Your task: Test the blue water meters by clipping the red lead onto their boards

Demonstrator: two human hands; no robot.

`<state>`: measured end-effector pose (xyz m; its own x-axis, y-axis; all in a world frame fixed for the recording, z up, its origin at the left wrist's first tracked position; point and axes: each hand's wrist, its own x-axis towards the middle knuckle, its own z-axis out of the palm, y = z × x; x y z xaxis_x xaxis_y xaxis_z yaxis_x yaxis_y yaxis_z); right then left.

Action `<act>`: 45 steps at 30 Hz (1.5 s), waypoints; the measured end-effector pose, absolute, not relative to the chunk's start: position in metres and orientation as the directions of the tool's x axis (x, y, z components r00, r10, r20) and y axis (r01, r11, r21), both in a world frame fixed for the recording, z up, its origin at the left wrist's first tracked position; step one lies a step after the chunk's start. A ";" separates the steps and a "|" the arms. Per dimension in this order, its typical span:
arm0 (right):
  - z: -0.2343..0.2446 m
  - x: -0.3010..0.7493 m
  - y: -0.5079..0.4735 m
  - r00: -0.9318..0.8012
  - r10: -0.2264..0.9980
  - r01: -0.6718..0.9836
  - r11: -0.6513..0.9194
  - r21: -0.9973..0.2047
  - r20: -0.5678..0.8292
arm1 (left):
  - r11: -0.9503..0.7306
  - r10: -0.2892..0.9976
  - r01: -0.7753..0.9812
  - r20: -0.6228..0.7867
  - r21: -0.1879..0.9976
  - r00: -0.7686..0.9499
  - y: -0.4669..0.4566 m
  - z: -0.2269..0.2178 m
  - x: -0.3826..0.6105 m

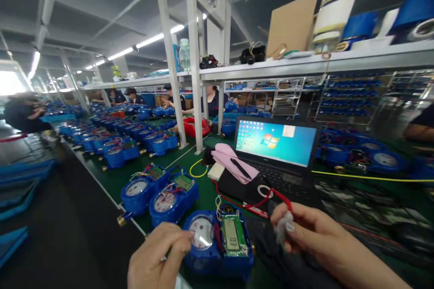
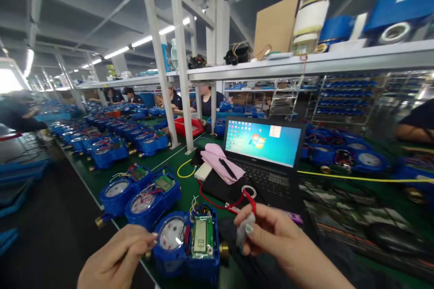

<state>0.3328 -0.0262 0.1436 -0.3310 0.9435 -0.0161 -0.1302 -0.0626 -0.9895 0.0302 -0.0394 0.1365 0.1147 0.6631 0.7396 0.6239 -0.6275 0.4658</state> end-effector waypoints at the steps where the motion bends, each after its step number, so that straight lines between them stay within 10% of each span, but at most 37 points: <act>1: 0.145 0.331 -0.028 -0.289 0.957 -0.103 -0.039 -0.994 -0.008 | -0.602 0.668 0.646 0.739 0.469 0.087 -0.038 0.134 0.031; 9: 0.157 0.299 -0.038 -0.182 0.977 -0.024 0.113 -0.993 0.115 | -0.524 0.823 0.747 0.471 0.409 0.319 -0.033 0.109 0.056; 22: 0.146 0.269 -0.024 -0.360 0.841 0.299 0.515 -0.803 0.404 | -0.623 0.629 0.781 0.572 -0.035 0.527 -0.029 0.105 0.075; 45: 0.149 0.270 -0.030 -0.463 0.787 0.354 0.585 -0.730 0.407 | -0.657 0.630 0.752 0.581 0.046 0.515 -0.033 0.106 0.077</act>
<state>0.2699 -0.0300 0.1486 -0.4633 0.7874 0.4065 0.3535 0.5849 -0.7300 0.0773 -0.0329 0.1059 0.5150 0.6301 0.5811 0.7524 -0.6571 0.0457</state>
